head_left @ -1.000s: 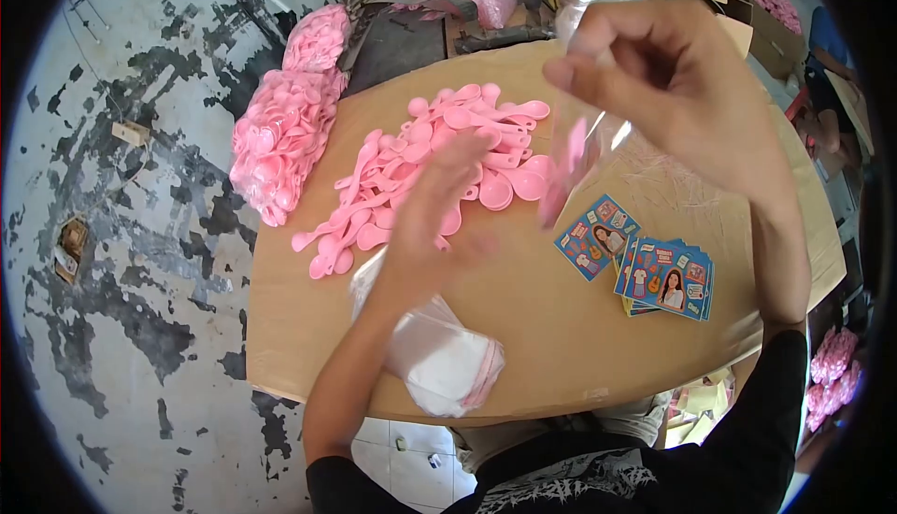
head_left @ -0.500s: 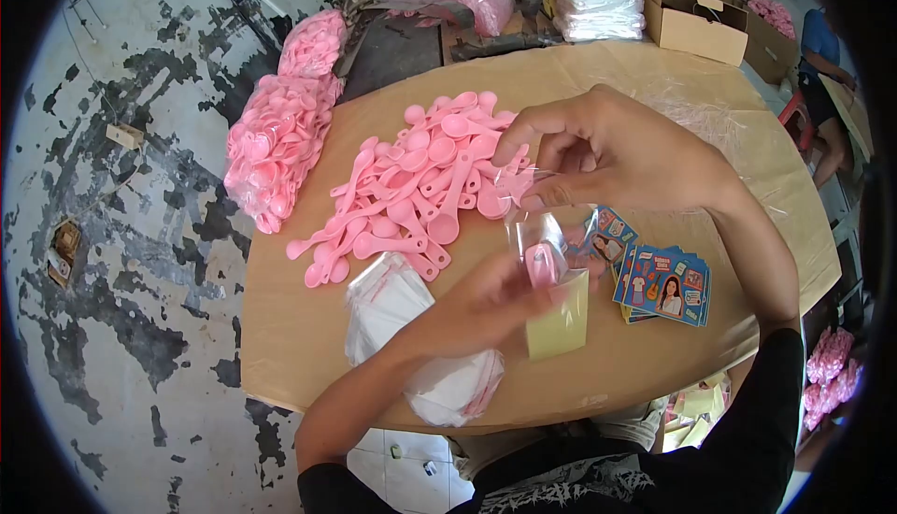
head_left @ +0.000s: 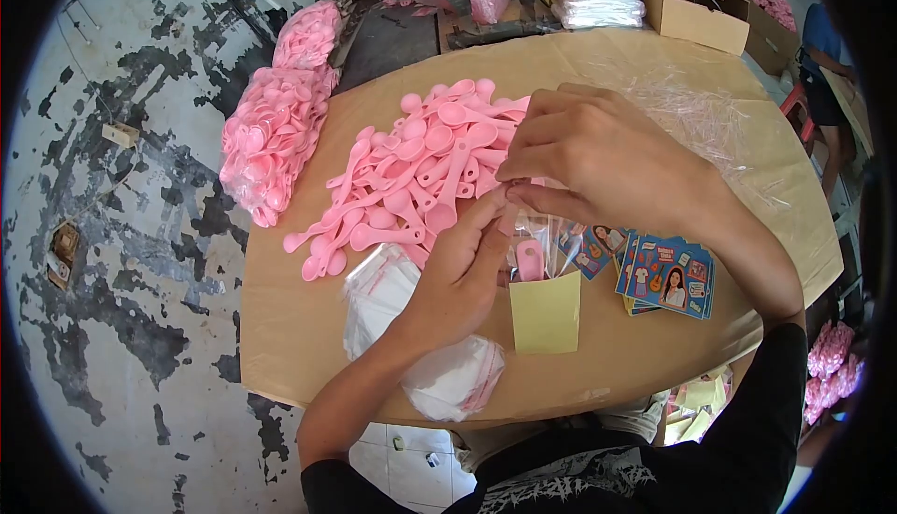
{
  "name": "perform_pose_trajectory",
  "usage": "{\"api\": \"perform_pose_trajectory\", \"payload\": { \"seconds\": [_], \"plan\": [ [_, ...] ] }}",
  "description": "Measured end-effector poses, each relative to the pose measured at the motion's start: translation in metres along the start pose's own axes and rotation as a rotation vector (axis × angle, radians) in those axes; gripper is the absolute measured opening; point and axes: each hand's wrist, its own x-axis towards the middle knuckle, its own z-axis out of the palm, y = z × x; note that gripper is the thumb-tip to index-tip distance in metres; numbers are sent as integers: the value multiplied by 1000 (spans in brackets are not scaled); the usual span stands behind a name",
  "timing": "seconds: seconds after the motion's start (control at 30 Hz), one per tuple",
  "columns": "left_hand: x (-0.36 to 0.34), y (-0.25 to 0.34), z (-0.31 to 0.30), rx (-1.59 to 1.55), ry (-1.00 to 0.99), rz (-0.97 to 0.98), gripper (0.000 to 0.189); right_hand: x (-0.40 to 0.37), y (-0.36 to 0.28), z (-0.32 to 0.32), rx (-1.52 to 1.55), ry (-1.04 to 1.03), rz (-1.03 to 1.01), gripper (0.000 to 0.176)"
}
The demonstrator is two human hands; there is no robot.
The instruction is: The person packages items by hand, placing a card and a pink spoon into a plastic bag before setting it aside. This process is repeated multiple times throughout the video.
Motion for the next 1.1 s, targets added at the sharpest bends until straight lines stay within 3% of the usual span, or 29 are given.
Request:
{"api": "perform_pose_trajectory", "payload": {
  "seconds": [0.17,0.27,0.33,0.47,0.57,0.67,0.73,0.8,0.9,1.0,1.07,1.1],
  "plan": [
    [1,-11,-3,233,-29,96,31,-2,3,6,3,-59,17,14],
    [1,-13,-5,312,-110,-1,37,-1,3,7,4,-112,83,12],
    [6,-22,-10,215,-89,76,40,2,4,7,125,14,170,12],
    [8,2,-4,-238,-94,47,42,4,17,-10,375,293,388,11],
    [11,-6,-7,-273,7,12,41,-8,45,-56,711,80,413,11],
    [15,-3,-15,-255,57,-51,40,-42,108,-62,1119,-392,416,18],
    [19,-7,-15,-341,86,-89,39,-90,155,-12,79,-272,361,21],
    [22,-4,-15,-376,88,-114,38,-92,167,-4,-277,-132,414,27],
    [21,-14,-20,-345,88,-165,36,-48,135,-26,160,-61,662,34],
    [23,-17,-24,-410,115,-142,37,-24,73,-14,690,-199,571,28],
    [22,-10,-23,-471,125,-77,39,-16,42,9,762,-340,488,23],
    [22,-8,-21,-484,153,-66,40,-10,35,18,806,-316,502,23]
  ]
}}
